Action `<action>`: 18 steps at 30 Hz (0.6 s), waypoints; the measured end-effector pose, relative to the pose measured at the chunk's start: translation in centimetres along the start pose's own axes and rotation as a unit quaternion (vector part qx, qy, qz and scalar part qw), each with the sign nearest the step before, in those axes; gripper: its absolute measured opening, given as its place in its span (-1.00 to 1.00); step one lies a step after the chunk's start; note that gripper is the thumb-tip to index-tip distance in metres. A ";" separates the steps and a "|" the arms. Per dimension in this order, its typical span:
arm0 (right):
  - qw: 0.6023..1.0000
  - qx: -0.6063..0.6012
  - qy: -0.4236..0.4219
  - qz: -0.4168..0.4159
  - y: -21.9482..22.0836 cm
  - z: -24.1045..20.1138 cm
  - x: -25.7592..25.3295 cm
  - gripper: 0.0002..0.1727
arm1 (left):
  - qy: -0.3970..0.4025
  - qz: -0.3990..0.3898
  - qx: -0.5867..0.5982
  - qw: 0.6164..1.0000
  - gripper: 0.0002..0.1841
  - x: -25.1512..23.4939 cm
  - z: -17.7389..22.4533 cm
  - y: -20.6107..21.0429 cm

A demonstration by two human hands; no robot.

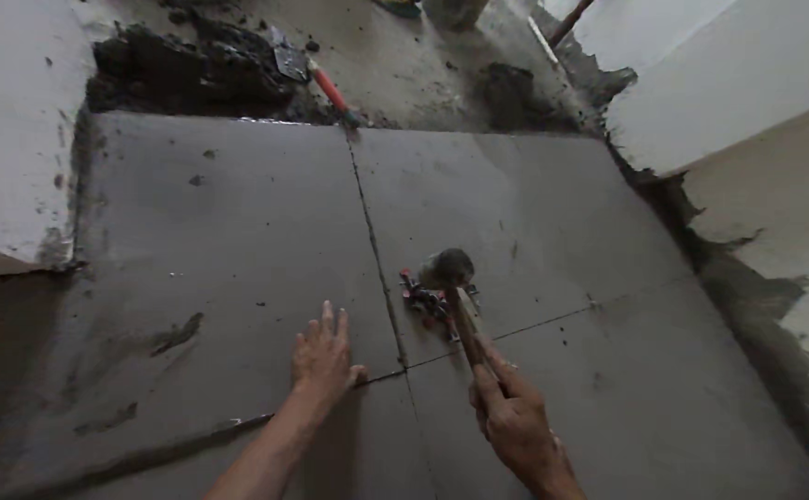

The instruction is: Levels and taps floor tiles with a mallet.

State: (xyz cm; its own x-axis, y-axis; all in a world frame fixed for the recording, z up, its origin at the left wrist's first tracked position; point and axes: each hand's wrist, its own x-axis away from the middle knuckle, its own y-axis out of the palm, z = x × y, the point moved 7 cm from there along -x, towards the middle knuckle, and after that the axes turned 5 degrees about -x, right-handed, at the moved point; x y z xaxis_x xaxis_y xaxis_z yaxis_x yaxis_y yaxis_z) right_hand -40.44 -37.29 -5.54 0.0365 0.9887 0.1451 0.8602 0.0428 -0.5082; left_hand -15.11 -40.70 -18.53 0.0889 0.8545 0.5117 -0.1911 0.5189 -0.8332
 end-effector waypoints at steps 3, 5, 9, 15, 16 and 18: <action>1.000 0.001 -0.011 -0.017 0.4 1.0 -1.4 -0.48 | -0.004 0.019 -0.004 1.000 0.30 0.4 0.0 0.5; 1.000 0.000 -0.008 -0.030 0.9 1.4 -2.4 -0.48 | -0.007 0.029 -0.002 1.000 0.33 0.5 0.2 0.6; 0.998 -0.029 -0.031 -0.036 1.8 1.9 -5.0 -0.48 | -0.011 0.082 -0.009 0.996 0.22 -1.1 0.5 -0.7; 0.994 -0.094 0.016 -0.050 2.2 1.8 -9.2 -0.45 | -0.037 0.092 -0.027 0.995 0.00 -10.2 -0.6 -7.4; 0.994 -0.100 0.022 -0.048 2.2 1.7 -9.9 -0.45 | -0.050 0.068 -0.028 0.996 0.04 -12.2 -0.8 -8.6; 0.994 -0.098 0.024 -0.044 2.3 1.5 -11.6 -0.45 | -0.082 0.049 -0.002 0.995 0.12 -15.5 -1.5 -11.1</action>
State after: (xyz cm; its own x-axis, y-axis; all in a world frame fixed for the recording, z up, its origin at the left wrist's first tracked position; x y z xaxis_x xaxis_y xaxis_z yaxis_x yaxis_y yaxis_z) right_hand -39.66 -48.44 -9.68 -0.0224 0.9743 0.2240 0.9437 0.0945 -0.3169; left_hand -12.88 -59.71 -17.50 -0.0905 0.8862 0.4543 -0.1866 0.4330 -0.8819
